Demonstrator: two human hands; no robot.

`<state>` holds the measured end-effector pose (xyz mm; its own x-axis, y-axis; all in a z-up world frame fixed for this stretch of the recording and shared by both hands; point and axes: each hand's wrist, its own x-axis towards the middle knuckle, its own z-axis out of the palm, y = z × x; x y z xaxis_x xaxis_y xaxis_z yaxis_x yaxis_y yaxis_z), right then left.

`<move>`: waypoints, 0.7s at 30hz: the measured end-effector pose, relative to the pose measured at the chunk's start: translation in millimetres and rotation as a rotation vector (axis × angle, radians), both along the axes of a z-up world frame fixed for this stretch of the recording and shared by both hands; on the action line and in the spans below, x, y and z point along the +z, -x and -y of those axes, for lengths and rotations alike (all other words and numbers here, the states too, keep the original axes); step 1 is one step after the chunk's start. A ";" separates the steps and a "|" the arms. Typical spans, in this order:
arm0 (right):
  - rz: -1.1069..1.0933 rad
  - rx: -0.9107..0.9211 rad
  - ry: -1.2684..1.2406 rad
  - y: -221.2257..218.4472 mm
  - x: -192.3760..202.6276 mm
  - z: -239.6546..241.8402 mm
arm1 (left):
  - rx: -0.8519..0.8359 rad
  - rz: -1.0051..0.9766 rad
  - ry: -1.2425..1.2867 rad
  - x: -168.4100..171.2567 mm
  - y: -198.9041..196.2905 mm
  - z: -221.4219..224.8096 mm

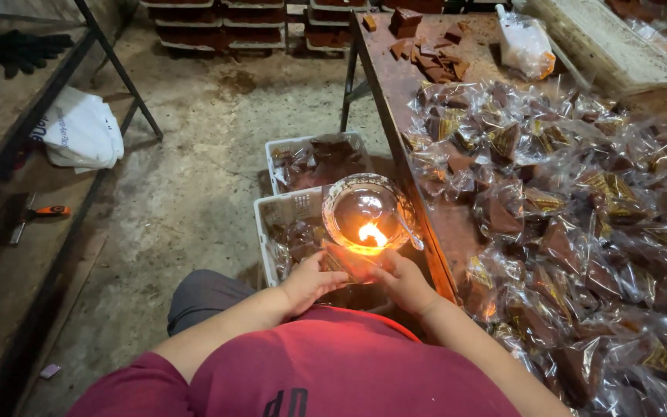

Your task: Manually heat-sealing small plastic bags by folding the edges and passing them through a candle flame.

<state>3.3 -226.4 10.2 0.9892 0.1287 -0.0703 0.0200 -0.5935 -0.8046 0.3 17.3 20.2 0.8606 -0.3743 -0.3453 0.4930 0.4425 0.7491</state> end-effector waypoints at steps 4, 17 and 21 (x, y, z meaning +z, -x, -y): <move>-0.017 0.111 -0.049 15.9 51.3 -31.4 | 0.004 0.002 0.018 -11.8 -4.1 -1.7; 0.018 -0.061 -0.144 23.2 84.5 -34.6 | -0.060 0.158 -0.285 -38.6 -9.9 -4.5; -0.026 -0.283 -0.366 4.1 21.7 -19.8 | -0.035 0.186 -0.374 -52.8 -12.7 1.6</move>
